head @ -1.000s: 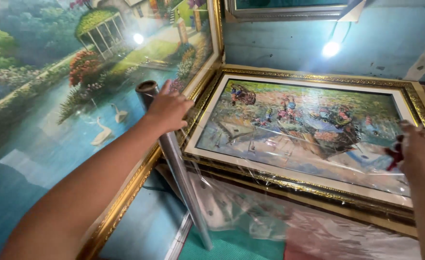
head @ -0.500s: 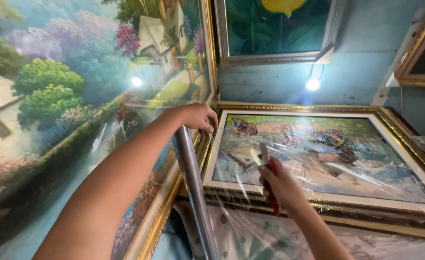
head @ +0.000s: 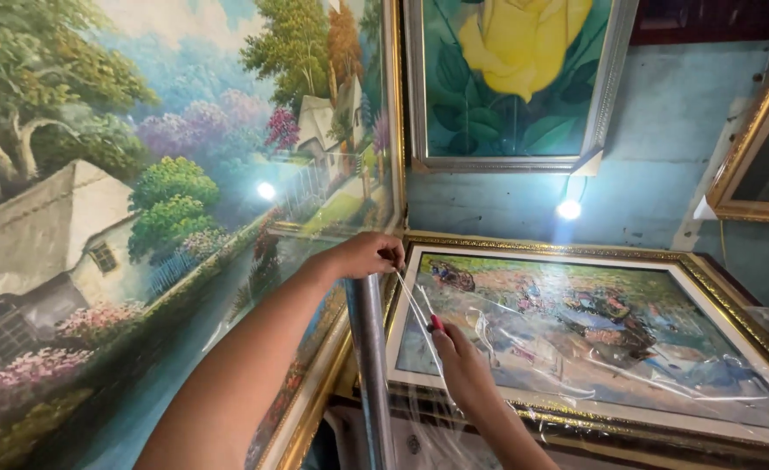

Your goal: Wrapping a large framed painting in protective plastic wrap using a utility knife to cut the film.

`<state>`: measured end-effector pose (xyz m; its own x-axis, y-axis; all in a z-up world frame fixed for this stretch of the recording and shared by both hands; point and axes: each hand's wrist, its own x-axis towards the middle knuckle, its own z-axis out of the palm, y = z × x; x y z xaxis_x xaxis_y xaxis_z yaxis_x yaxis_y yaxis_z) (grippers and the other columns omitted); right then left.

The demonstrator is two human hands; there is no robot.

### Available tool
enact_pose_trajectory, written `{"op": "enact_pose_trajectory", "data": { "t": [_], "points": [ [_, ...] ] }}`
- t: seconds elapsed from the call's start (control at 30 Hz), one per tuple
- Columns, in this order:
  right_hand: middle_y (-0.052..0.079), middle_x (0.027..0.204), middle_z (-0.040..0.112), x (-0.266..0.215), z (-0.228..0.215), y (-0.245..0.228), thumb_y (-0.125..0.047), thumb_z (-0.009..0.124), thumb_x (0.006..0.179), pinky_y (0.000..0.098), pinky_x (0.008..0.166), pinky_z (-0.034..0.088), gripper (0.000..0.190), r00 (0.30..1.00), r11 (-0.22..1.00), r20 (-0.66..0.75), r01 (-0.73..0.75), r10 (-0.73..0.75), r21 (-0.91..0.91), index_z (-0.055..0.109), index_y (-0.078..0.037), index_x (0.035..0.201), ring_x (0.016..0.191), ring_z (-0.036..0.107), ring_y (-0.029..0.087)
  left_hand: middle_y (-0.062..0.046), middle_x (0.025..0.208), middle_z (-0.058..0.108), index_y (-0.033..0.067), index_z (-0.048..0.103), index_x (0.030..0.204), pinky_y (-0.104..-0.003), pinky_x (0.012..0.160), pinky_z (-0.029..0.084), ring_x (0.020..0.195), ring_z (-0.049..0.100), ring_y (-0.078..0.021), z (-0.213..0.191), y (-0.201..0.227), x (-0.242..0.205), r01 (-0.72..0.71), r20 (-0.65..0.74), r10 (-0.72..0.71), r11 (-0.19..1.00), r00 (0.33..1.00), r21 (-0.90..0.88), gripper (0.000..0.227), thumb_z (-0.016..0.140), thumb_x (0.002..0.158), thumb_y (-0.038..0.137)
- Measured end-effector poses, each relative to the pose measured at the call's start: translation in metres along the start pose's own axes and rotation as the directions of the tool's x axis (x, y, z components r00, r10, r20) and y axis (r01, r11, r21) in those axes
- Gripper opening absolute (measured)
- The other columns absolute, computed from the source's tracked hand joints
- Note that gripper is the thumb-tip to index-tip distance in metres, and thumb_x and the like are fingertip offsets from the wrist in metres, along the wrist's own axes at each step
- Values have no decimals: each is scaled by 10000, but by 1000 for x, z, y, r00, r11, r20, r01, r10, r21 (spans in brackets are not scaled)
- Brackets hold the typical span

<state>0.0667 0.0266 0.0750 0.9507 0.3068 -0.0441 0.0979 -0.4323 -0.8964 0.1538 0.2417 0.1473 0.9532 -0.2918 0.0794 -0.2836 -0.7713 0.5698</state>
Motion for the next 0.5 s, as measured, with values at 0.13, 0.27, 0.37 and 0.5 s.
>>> {"op": "enact_pose_trajectory", "data": {
  "t": [0.13,0.27,0.37,0.5],
  "points": [
    [7,709,519,13,10,14,-281,366,902,217,524,360,336,1000,998,-16,-24,25,56,475,-110,1169,557,423,102,41,984,657,208,690,886,-298,777,409,848,574,-141,-1,14,-1,38,128,-62,983,990,180,308,460,775,36],
    [2,701,519,10,13,7,-300,378,899,230,522,359,339,999,999,-35,-6,8,34,473,-125,1174,553,424,106,41,1001,669,189,697,892,-260,778,445,854,589,-127,-3,21,-4,104,168,-135,978,977,182,330,438,752,40],
    [-2,611,479,10,16,3,-267,359,899,252,487,292,286,999,994,-52,2,3,113,558,-118,1042,506,393,113,66,1005,671,189,696,948,-232,878,439,948,601,-70,-5,11,3,71,196,-94,990,976,120,345,481,718,48],
    [45,656,558,10,21,-4,-215,354,927,213,402,312,237,1000,987,-5,21,-20,160,540,-72,964,447,403,110,46,1073,646,238,670,1005,-214,510,323,563,413,-80,-8,11,7,40,255,-76,989,964,145,439,455,708,-4]
  ]
}}
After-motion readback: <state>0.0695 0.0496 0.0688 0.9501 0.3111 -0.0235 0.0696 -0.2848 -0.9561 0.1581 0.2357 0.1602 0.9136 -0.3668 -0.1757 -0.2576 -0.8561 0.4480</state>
